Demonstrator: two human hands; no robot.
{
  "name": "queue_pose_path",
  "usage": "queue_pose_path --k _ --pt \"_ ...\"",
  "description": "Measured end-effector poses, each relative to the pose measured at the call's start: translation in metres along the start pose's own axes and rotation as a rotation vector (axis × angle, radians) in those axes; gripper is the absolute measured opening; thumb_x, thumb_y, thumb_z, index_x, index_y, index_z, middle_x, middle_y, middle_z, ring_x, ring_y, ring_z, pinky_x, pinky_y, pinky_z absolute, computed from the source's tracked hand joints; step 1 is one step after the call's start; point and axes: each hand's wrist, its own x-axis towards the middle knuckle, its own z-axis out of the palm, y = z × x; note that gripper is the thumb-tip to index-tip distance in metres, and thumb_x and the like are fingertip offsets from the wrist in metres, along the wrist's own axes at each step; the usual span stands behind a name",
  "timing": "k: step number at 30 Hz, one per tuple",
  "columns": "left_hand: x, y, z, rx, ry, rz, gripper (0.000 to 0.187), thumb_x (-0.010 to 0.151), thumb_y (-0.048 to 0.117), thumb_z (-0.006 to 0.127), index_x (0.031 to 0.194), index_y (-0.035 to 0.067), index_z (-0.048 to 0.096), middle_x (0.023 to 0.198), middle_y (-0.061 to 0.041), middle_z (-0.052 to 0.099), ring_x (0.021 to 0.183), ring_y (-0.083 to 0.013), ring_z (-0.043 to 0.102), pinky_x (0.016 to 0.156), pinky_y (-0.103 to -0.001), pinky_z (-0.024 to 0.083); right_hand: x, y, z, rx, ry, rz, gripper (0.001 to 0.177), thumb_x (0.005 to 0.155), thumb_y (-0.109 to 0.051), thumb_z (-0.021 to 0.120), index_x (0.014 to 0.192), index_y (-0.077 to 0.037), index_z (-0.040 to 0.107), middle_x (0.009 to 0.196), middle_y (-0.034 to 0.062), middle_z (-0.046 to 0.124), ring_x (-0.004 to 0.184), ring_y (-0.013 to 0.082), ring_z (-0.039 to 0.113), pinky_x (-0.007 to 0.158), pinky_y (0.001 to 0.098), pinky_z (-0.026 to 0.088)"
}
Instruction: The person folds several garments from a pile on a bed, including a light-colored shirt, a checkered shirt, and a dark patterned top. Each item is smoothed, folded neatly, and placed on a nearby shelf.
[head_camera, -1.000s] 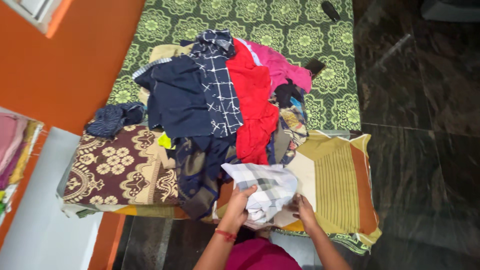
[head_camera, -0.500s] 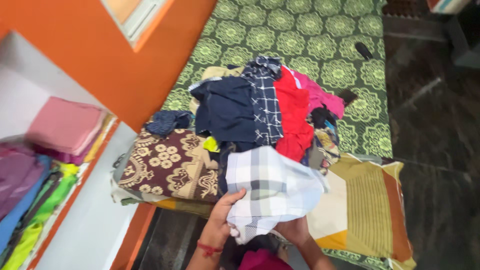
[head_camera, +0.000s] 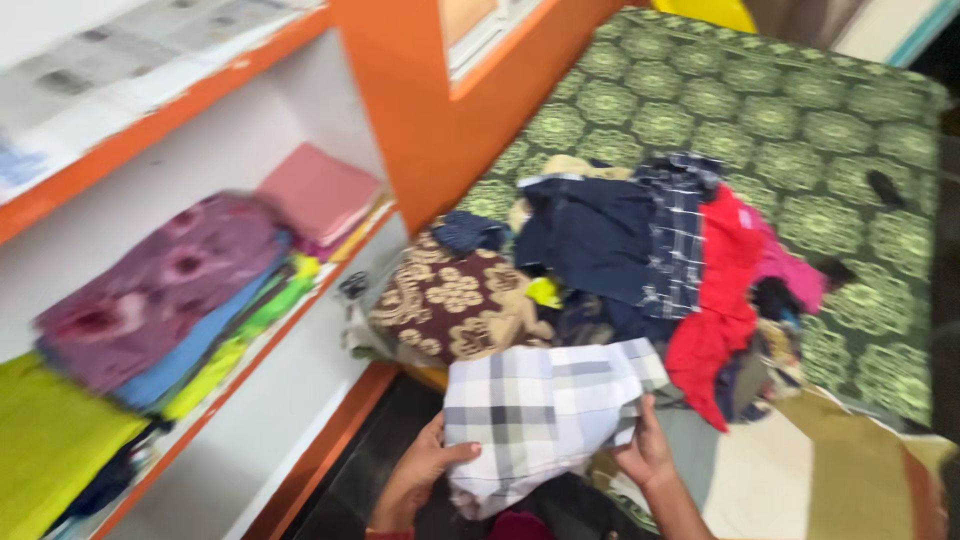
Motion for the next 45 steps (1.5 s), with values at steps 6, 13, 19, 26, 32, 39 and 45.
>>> queue_pose_path --k 6,13,19,26,32,39,45 --pt "-0.060 0.015 -0.055 0.020 0.168 0.165 0.078 0.073 -0.006 0.077 0.145 0.005 0.051 0.125 -0.010 0.073 0.112 -0.0193 0.069 0.101 -0.034 0.052 0.027 0.046 0.105 -0.187 0.080 0.018 0.060 0.083 -0.038 0.071 0.138 -0.017 0.059 0.132 0.0017 0.067 0.123 0.0281 0.060 0.105 0.0591 0.041" --pt "-0.110 0.012 -0.098 -0.030 0.467 0.477 0.100 0.069 -0.003 0.084 0.154 0.008 0.031 0.132 -0.015 0.066 0.117 -0.0224 0.064 0.100 -0.038 0.052 0.059 0.102 0.216 -0.479 -0.243 0.082 0.057 0.082 -0.018 0.075 0.135 -0.006 0.058 0.126 0.0075 0.068 0.115 0.0263 0.064 0.100 0.0511 0.048" --pt "-0.133 0.028 -0.139 -0.032 0.719 0.549 0.095 0.075 -0.001 0.080 0.153 0.009 0.027 0.129 -0.014 0.068 0.115 -0.0216 0.067 0.097 -0.038 0.056 0.123 0.151 0.270 -0.656 -0.416 0.133 0.053 0.083 -0.008 0.074 0.134 -0.001 0.059 0.121 0.0107 0.069 0.107 0.0263 0.066 0.092 0.0447 0.051" --pt "-0.183 0.105 -0.170 0.264 0.946 0.811 0.073 0.083 0.003 0.077 0.146 0.001 0.039 0.127 -0.017 0.069 0.116 -0.0202 0.064 0.098 -0.033 0.051 0.177 0.185 0.372 -0.384 -0.727 0.457 0.057 0.082 -0.027 0.071 0.129 0.004 0.058 0.121 0.0165 0.072 0.108 0.0329 0.069 0.093 0.0525 0.052" --pt "-0.236 0.183 -0.166 0.403 1.202 0.864 0.069 0.085 0.012 0.076 0.144 0.001 0.043 0.123 -0.017 0.072 0.111 -0.0213 0.071 0.092 -0.033 0.057 0.179 0.206 0.508 -0.659 -0.842 0.314 0.049 0.090 -0.012 0.068 0.135 0.005 0.056 0.124 0.0163 0.069 0.113 0.0306 0.067 0.098 0.0523 0.051" --pt "-0.310 0.268 -0.162 0.784 1.608 1.001 0.064 0.087 0.015 0.076 0.139 -0.007 0.046 0.117 -0.023 0.072 0.106 -0.0275 0.074 0.088 -0.038 0.058 0.139 0.249 0.649 -0.477 -1.164 0.265 0.051 0.090 -0.001 0.067 0.139 0.004 0.053 0.130 0.0150 0.065 0.118 0.0281 0.064 0.096 0.0466 0.052" --pt "-0.369 0.337 -0.182 1.115 1.843 1.281 0.059 0.094 0.010 0.074 0.140 -0.009 0.042 0.120 -0.024 0.064 0.110 -0.0301 0.069 0.096 -0.041 0.054 0.084 0.295 0.759 -0.587 -1.206 0.186 0.053 0.091 -0.009 0.064 0.140 0.000 0.048 0.128 0.0162 0.065 0.116 0.0282 0.066 0.090 0.0507 0.057"
